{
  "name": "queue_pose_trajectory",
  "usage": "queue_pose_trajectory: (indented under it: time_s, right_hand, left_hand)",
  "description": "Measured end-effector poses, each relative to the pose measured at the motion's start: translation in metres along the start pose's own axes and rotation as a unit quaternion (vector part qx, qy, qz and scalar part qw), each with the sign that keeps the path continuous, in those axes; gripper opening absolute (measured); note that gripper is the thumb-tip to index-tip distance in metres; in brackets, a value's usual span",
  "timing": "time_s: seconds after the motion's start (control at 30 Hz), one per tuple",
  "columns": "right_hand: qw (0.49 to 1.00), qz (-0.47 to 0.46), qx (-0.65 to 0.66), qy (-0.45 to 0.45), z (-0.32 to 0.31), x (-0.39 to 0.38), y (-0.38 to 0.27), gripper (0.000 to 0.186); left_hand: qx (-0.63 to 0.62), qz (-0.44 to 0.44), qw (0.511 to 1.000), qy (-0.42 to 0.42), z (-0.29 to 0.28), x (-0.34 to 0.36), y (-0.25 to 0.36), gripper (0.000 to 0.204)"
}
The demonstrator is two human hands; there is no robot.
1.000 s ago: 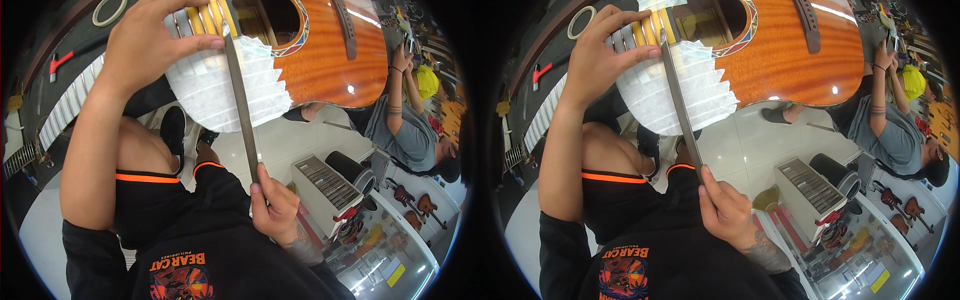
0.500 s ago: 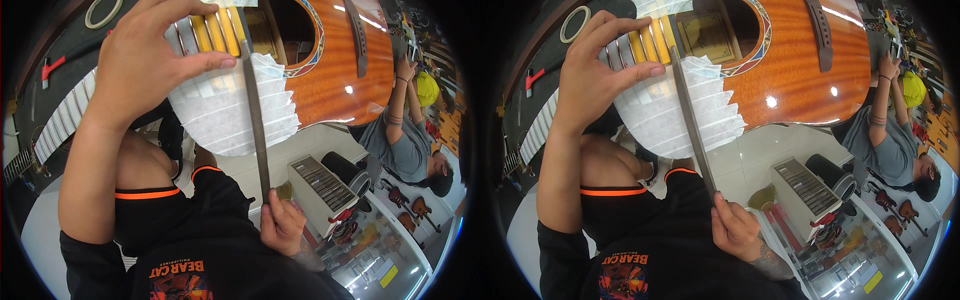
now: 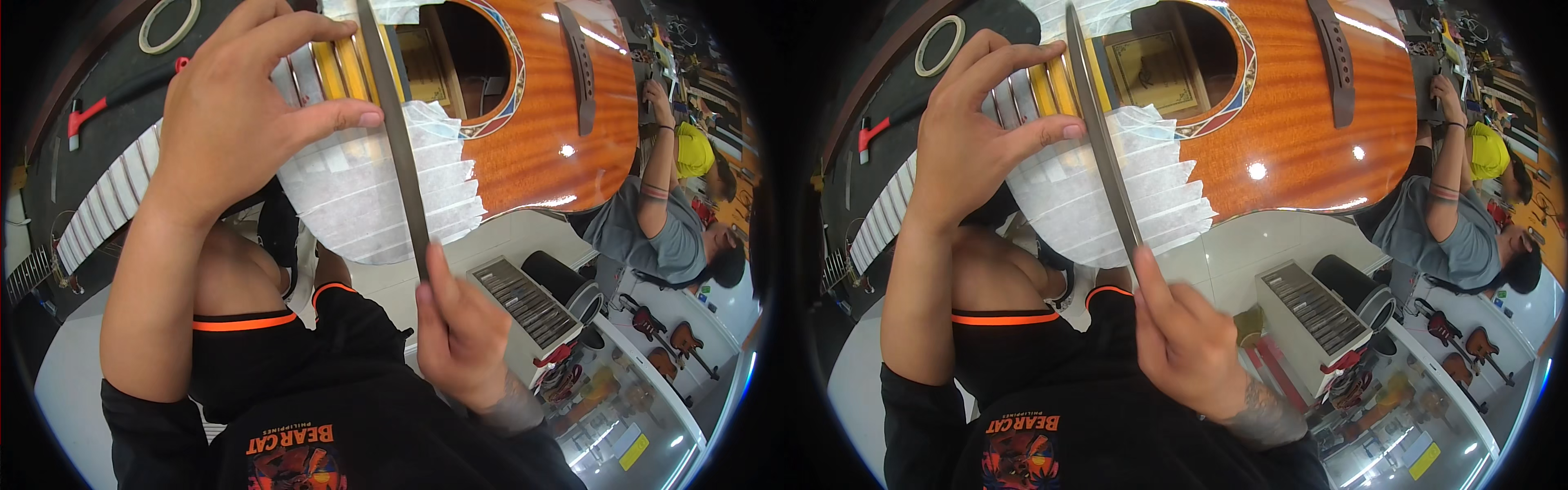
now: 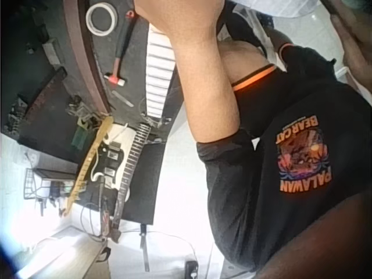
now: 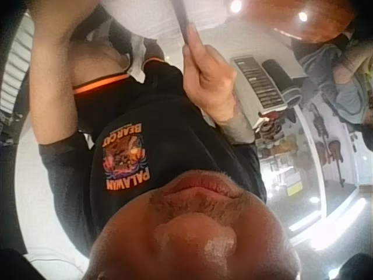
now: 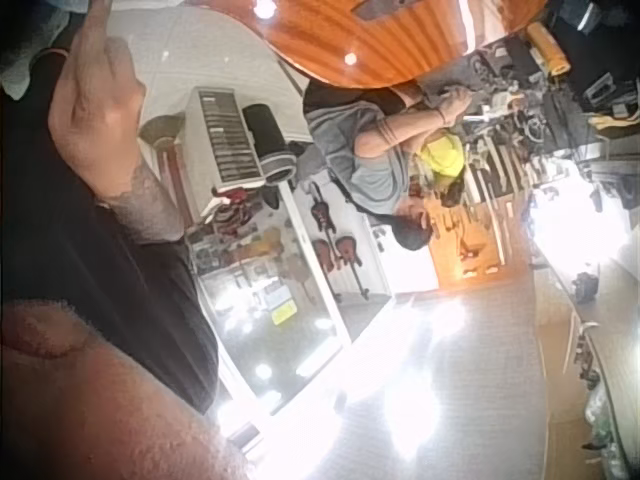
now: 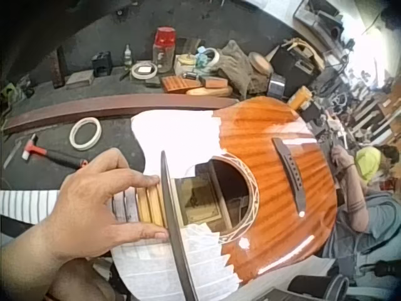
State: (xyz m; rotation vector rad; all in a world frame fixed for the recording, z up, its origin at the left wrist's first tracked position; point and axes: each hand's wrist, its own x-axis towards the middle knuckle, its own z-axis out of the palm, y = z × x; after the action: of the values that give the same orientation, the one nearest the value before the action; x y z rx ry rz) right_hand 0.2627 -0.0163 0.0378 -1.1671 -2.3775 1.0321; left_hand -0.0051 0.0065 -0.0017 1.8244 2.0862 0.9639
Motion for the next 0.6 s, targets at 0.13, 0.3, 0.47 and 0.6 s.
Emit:
queue_pose_trajectory:
  time_s: [0.13,0.3,0.47,0.6]
  right_hand:
    - [1.0,-0.011,0.03,0.003,0.005,0.024,-0.003,0.051]
    - [1.0,-0.009,-0.012,0.005,-0.007,-0.049,0.009,0.054]
    - [0.999,0.012,-0.034,0.001,-0.006,-0.009,-0.01,0.05]
    - [1.0,-0.005,-0.004,0.0,0.002,0.022,-0.008,0.05]
  left_hand:
    - [0.0,0.001,1.0,0.005,-0.001,-0.003,-0.002,0.064]
    - [-0.013,0.01,1.0,0.009,0.0,0.0,0.0,0.063]
    - [-0.017,-0.01,1.0,0.006,-0.001,-0.001,0.003,0.063]
    - [-0.022,-0.01,1.0,0.01,-0.001,-0.001,0.001,0.063]
